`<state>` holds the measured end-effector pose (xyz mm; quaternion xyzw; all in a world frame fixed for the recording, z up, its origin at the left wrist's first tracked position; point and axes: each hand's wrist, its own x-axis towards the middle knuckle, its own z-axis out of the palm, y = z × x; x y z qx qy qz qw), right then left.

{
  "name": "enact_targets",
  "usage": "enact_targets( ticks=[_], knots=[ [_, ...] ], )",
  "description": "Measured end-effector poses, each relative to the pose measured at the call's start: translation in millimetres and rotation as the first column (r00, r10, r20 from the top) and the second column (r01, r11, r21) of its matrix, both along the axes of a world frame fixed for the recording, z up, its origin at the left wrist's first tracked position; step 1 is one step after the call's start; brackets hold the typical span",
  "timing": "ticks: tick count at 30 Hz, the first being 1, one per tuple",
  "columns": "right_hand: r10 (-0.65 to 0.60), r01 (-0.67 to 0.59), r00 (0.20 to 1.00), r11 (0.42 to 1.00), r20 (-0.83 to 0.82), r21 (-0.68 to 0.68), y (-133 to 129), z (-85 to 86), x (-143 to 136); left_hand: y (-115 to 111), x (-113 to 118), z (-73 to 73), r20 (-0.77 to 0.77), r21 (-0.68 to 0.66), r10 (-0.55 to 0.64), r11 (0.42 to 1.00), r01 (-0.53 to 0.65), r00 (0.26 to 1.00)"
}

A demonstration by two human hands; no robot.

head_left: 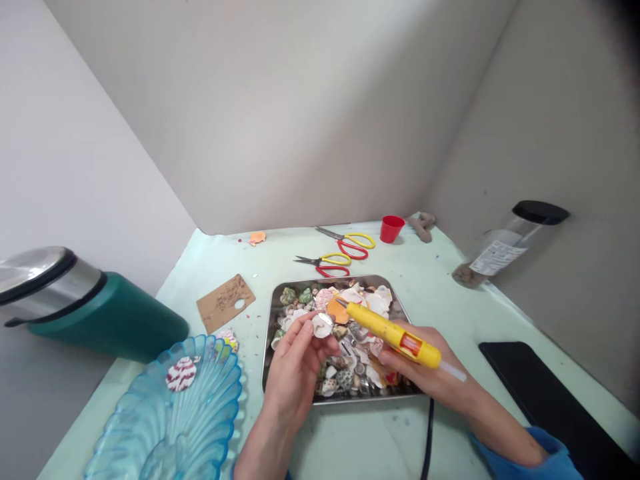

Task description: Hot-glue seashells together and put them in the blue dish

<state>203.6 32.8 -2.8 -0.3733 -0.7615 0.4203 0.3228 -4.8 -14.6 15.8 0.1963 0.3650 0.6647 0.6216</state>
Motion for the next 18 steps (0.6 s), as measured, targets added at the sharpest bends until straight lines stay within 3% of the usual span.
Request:
enact_targets(
  ticks=[4, 10, 18],
  knots=[
    [0.002, -0.002, 1.000, 1.000, -0.020, -0.018, -0.2, -1.0, 0.2, 0.1, -1.5, 2.1, 0.017, 0.019, -0.060, 0.998, 0.060, 0.998],
    [0.015, -0.017, 0.999, 0.998, -0.036, -0.062, 0.2, -0.9, 0.6, 0.3, -3.9, 4.1, 0.083, -0.036, -0.048, 0.998, 0.051, 0.995],
    [0.001, -0.003, 0.999, 0.999, -0.033, -0.038, -0.1, -0.3, -0.1, -2.3, -7.0, -1.0, 0.085, 0.012, -0.146, 0.989, 0.146, 0.986]
  ],
)
